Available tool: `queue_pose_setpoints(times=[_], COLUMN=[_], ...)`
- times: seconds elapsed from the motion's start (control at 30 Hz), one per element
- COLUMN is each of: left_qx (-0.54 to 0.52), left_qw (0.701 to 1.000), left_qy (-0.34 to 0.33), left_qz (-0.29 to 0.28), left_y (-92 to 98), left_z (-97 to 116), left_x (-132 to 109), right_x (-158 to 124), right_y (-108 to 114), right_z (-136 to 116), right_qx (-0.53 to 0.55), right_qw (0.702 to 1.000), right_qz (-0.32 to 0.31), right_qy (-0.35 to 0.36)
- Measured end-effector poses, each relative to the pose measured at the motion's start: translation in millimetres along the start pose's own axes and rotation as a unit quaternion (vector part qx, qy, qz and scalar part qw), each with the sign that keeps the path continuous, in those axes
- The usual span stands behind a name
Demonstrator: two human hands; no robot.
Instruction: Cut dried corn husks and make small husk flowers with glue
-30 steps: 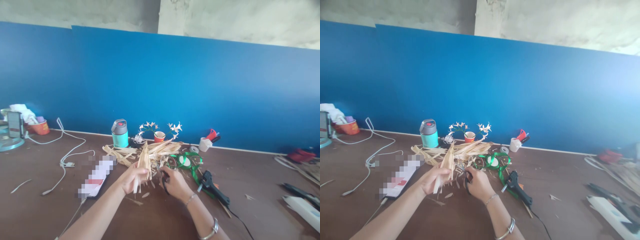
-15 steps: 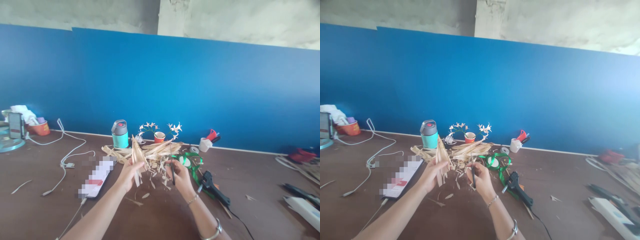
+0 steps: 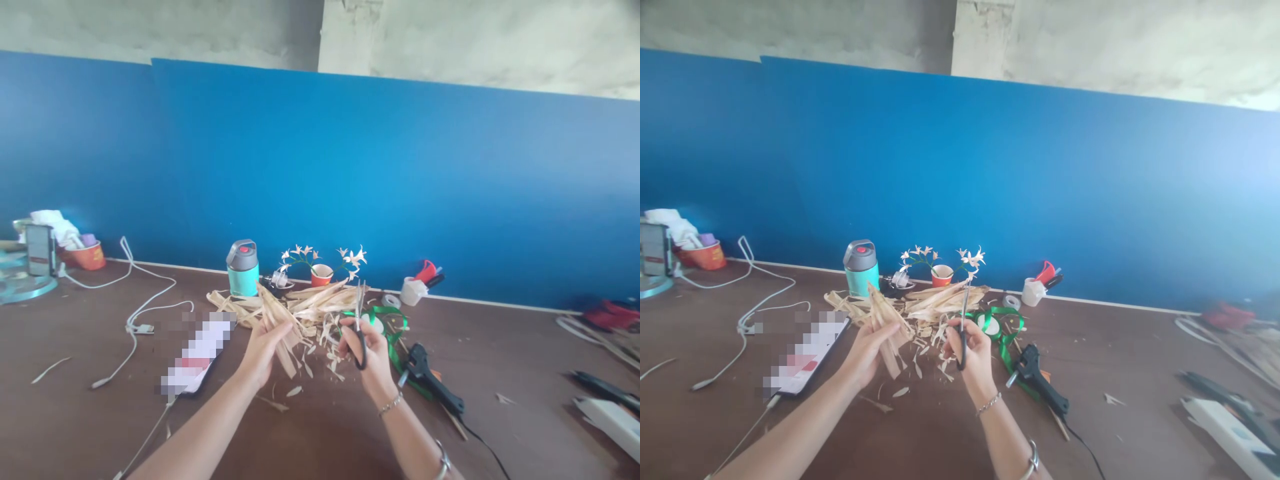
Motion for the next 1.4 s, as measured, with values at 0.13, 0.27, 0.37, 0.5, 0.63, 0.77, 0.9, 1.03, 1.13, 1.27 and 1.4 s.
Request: queue_pose_setpoints(times=[0.13,0.27,0.37,0.5,0.63,0.77,0.9,1.03,1.13,1.27,1.4], left_qx=[-0.012,-0.035,-0.058,-0.094,-0.094,-0.071,-0.040,-0.024,-0.010,0.023,0.030], left_qw=[1.000,0.999,0.998,0.994,0.993,0.997,0.998,0.995,0.994,0.988,0.984], left_qy=[0.000,-0.017,-0.025,-0.024,-0.024,-0.011,-0.002,0.003,0.007,0.023,0.032], left_qz=[-0.003,-0.009,0.000,0.049,0.067,0.010,-0.056,-0.098,-0.108,-0.153,-0.172], left_y=[0.8,0.7,2.1,7.2,9.7,5.8,0.8,-2.1,-4.0,-9.3,-10.8], left_z=[-1,0,1,1,-1,-3,-4,-7,-8,-8,-7], left_x=[2,2,3,7,10,8,5,3,1,-4,-7], right_x=[0,-10,-17,-20,-19,-18,-18,-17,-17,-17,-15], right_y=[-3,-20,-26,-26,-25,-24,-24,-23,-24,-24,-24], right_z=[2,5,7,14,22,25,22,22,23,24,27], right_qx=[-0.009,-0.070,-0.122,-0.125,-0.105,-0.099,-0.093,-0.101,-0.103,-0.107,-0.103], right_qw=[0.997,0.960,0.931,0.913,0.901,0.902,0.904,0.906,0.907,0.911,0.914], right_qz=[-0.060,-0.218,-0.279,-0.325,-0.358,-0.353,-0.353,-0.346,-0.343,-0.336,-0.331], right_qy=[-0.055,-0.161,-0.204,-0.214,-0.222,-0.228,-0.222,-0.223,-0.219,-0.213,-0.211])
Point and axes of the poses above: each hand's wrist, its own x-axis towards the middle knuckle, its own y-axis out of the back of the hand, z = x × y, the point moved 3 cm from there along x, towards the middle knuckle, and after that the axes turned 2 degrees about -x, right-handed, at the moved point
